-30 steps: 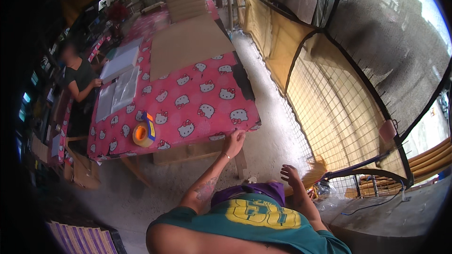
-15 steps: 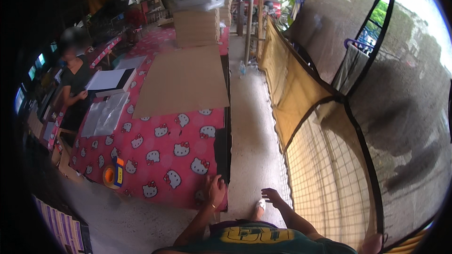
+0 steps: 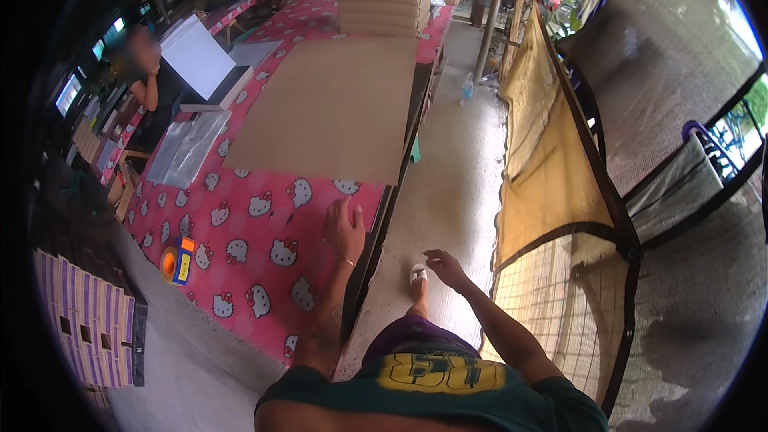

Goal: The person assembles a cardboard box, folds the flaps, and applies adhesive tape to the seams using a tape dispenser.

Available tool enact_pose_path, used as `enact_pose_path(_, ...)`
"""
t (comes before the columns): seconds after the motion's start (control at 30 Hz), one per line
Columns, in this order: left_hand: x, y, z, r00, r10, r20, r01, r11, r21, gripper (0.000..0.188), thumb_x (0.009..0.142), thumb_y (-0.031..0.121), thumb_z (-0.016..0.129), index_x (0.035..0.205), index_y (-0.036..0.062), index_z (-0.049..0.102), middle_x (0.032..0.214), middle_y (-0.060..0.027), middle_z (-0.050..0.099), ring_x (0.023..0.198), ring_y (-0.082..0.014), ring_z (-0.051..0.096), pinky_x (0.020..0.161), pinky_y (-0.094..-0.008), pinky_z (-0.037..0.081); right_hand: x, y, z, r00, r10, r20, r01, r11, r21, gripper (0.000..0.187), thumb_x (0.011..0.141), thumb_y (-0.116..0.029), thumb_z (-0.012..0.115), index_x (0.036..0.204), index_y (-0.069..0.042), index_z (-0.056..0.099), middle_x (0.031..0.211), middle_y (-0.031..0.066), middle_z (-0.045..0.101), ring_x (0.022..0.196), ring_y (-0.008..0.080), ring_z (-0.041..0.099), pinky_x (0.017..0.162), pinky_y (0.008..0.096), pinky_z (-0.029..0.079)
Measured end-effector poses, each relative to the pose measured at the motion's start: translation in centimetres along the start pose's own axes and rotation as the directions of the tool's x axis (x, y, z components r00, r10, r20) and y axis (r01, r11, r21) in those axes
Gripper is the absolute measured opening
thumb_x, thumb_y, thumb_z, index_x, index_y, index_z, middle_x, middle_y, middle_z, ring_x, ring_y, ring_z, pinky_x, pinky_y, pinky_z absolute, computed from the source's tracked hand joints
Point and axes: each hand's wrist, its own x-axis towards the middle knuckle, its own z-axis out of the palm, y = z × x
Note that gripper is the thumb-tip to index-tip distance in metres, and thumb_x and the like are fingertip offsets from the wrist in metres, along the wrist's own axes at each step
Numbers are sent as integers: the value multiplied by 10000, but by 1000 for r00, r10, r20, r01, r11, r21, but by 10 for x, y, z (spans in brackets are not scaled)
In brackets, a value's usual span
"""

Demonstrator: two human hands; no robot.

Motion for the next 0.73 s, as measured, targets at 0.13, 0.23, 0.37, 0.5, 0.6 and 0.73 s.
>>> enact_pose_path(0.13,100,-9,59,996,-89,-17,90,966,242,475,929,366,498,1316,91,475,1341,-235,427,1254,-394,389,1042,-515,299,75,-48,-23,975,-190,111,199,977,-76,322,903,-215,601,1172,-37,602,1054,175,633,947,259,653,819,344,513)
enact_pose_path(0.23,156,-16,102,952,-297,69,244,878,411,597,929,476,434,1416,135,374,1454,-244,304,1350,-427,258,1096,-578,173,128,-66,-58,952,-119,282,148,986,-82,328,923,-207,584,1201,-31,590,1155,140,617,1023,225,624,877,331,488)
enact_pose_path(0.37,177,-33,145,966,-218,141,102,819,564,661,913,539,412,1451,166,323,1493,-243,238,1389,-434,170,1106,-611,98,185,-56,-118,974,-45,222,59,997,-54,347,930,-250,572,1202,-34,589,1137,147,629,1014,223,621,875,337,485)
enact_pose_path(0.5,166,-34,128,961,-115,251,-56,808,586,673,890,533,467,1443,171,339,1491,-233,240,1394,-432,153,1110,-607,96,238,-47,-173,971,100,215,-105,994,11,375,921,-261,578,1239,-63,570,1156,102,617,1030,184,591,842,334,472)
enact_pose_path(0.6,174,-45,114,934,-92,344,-107,849,518,702,854,537,529,1430,172,361,1489,-222,248,1395,-430,153,1109,-607,103,294,-35,-211,955,133,264,-123,991,-52,394,916,-283,576,1260,-91,558,1137,79,618,1016,175,587,819,327,470)
enact_pose_path(0.73,196,-66,119,928,-124,351,-45,898,438,806,780,550,638,1438,181,354,1512,-172,224,1402,-413,151,1110,-604,113,388,-55,-252,943,130,307,-124,992,-39,427,907,-312,581,1286,-119,545,1176,94,610,1044,182,584,824,330,468)
